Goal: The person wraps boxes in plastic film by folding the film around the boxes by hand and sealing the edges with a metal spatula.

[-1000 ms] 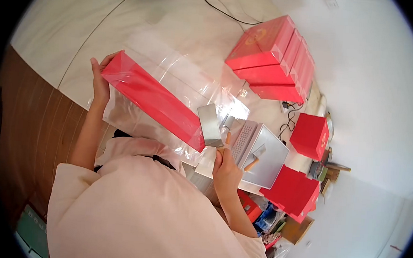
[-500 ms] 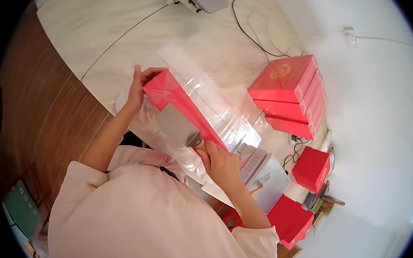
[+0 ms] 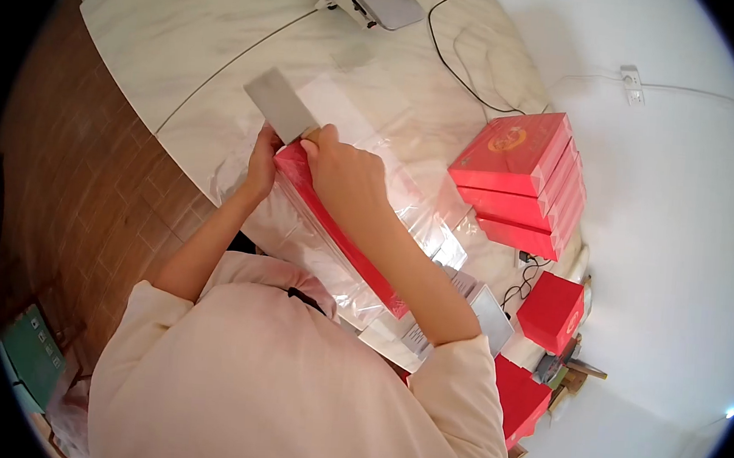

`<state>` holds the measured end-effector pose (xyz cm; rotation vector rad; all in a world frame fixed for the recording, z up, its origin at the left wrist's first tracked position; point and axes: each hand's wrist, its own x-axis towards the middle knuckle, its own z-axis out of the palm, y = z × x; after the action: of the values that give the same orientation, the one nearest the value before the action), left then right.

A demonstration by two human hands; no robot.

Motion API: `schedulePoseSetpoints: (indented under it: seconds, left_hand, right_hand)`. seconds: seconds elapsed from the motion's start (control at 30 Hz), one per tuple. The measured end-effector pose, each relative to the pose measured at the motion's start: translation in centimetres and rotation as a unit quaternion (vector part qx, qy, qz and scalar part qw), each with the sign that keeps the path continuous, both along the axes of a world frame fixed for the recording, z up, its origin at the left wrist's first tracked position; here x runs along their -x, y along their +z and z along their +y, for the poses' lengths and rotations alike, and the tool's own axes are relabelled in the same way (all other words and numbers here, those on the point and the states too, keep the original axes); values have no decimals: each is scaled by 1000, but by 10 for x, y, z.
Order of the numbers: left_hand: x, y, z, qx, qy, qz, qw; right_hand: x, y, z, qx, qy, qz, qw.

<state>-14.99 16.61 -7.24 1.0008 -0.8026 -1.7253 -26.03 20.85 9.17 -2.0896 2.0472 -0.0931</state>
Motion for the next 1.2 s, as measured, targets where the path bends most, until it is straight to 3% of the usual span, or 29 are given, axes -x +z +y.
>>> schedulePoseSetpoints:
  seconds: [0.13, 0.2, 0.27, 0.4, 0.5, 0.6, 0.7, 0.8, 0.87, 1.0, 1.07, 1.13, 1.2]
  left_hand:
    - [2, -6, 4, 31, -2, -3, 1000]
    - [-1, -2, 5, 62, -48, 23, 997]
    - [0, 2, 3, 102, -110, 49, 988]
    - [0, 2, 2, 96, -76, 23, 992]
    - [-4, 6, -1, 103, -77, 14, 992]
    - [1, 1, 2, 90, -79, 33, 992]
    - [-1, 7, 3, 101, -76, 3, 992]
    - [-2, 8, 8, 4, -58, 100, 993]
    - [3, -6, 7, 113, -21, 32, 993]
    - [9, -27, 2, 171, -29, -11, 985]
    - [1, -18, 2, 165, -21, 0, 986]
    - [-1, 3, 13, 0, 64, 103, 993]
    - [-1, -21, -8, 113, -13, 29, 993]
  right_hand:
    - [-2, 7, 10, 52, 9, -33, 998]
    - [20, 33, 45, 228, -25, -112, 967]
    - [41, 42, 86, 120, -113, -93, 982]
    - [66, 26, 167, -33, -95, -87, 991]
    - [57, 24, 180, -91, -89, -39, 991]
    - [35, 25, 141, -108, -89, -18, 990]
    - [13, 16, 92, -53, -62, -14, 997]
    - [-2, 4, 63, -13, -24, 7, 1000]
    - [-7, 2, 56, -8, -20, 19, 1000]
    - [-26, -16, 50, 104, -52, -69, 991]
    - [-31, -13, 58, 87, -118, -69, 987]
    - [-38, -3, 85, 57, -220, -71, 971]
    - [-30, 2, 99, -36, -292, -58, 954]
